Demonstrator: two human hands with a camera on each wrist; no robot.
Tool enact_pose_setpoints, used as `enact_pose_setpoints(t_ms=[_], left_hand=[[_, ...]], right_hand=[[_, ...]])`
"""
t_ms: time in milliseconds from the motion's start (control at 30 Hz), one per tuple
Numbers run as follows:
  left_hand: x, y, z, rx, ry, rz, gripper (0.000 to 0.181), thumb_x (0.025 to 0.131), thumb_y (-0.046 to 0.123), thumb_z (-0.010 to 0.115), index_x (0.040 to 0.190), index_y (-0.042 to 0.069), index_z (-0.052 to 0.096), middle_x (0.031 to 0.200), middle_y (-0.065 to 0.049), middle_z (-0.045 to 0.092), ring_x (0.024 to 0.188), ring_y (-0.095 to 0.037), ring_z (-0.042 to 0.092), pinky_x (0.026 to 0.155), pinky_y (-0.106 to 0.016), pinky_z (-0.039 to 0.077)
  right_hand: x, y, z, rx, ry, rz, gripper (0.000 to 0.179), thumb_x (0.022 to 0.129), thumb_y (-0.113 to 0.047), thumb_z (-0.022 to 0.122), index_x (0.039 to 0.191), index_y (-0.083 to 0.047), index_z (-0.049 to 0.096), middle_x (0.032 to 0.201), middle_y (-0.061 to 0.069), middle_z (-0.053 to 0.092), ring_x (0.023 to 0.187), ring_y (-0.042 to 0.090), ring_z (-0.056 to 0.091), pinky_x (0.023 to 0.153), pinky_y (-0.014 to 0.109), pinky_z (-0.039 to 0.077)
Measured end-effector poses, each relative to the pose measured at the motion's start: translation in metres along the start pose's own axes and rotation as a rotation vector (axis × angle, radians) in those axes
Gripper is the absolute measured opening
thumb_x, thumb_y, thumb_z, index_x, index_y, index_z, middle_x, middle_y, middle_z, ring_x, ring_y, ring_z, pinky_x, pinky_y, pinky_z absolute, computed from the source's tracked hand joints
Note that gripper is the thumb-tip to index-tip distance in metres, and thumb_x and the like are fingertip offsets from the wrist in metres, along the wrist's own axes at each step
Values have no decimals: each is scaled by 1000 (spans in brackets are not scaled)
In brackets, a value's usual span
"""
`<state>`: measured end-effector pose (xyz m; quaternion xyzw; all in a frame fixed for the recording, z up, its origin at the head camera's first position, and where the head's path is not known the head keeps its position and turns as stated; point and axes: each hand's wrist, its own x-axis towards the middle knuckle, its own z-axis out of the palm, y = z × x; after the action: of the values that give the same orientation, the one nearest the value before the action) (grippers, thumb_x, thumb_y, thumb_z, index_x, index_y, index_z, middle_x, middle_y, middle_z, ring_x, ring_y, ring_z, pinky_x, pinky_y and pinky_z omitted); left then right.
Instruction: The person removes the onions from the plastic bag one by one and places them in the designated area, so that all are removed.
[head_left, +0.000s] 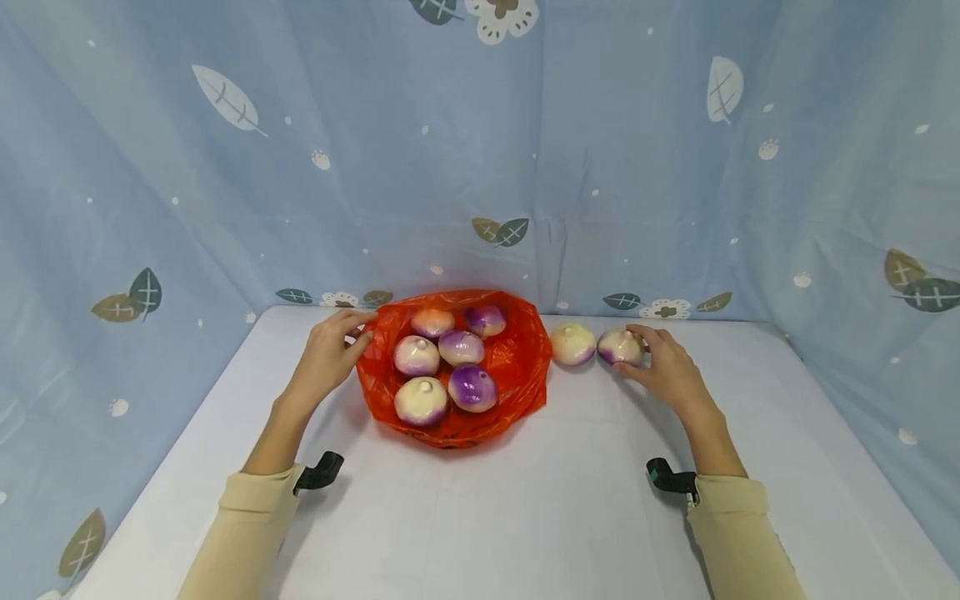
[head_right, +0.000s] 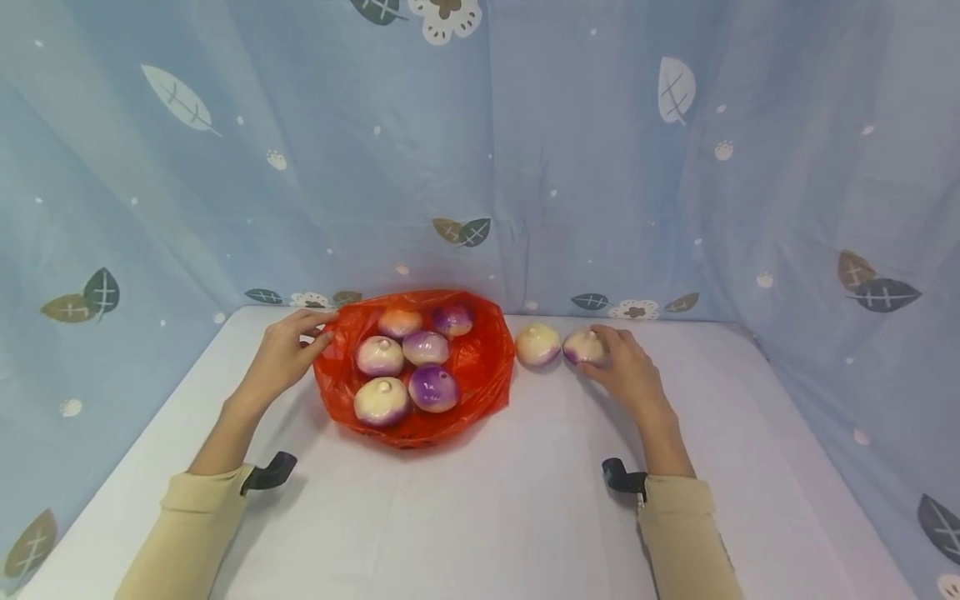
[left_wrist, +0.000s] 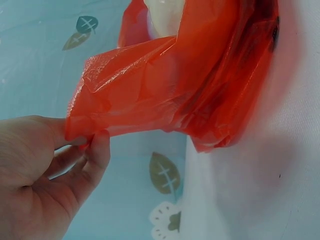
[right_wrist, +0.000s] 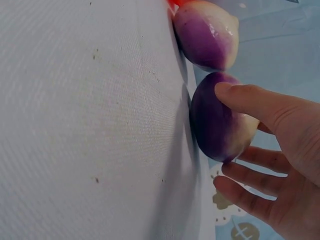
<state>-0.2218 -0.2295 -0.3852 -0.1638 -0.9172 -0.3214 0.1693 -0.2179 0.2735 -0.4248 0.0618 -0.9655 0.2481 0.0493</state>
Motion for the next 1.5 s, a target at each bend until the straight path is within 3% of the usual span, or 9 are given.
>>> enact_pose_setpoints(t_ms=[933,1500], left_hand=[[0,0,4,-5,-5,7,30,92,1,63,122,-1,67,118,-21,65,90,-36,69,73,-49,61],[0,-3,3,20,-2,9,30,92,0,62,121,-1,67,116,-21,66,89,-35,69,74,-49,61]], right_hand=[[-4,2,-5,-7,3,0,67,85,-27,75,142,-8,45,130,29,51,115,45,54,91,69,43],[-3,-1,-5,-26,19,1,70,86,-30,74,145,-9,43,137,29,47,118,47,53,96,69,41]])
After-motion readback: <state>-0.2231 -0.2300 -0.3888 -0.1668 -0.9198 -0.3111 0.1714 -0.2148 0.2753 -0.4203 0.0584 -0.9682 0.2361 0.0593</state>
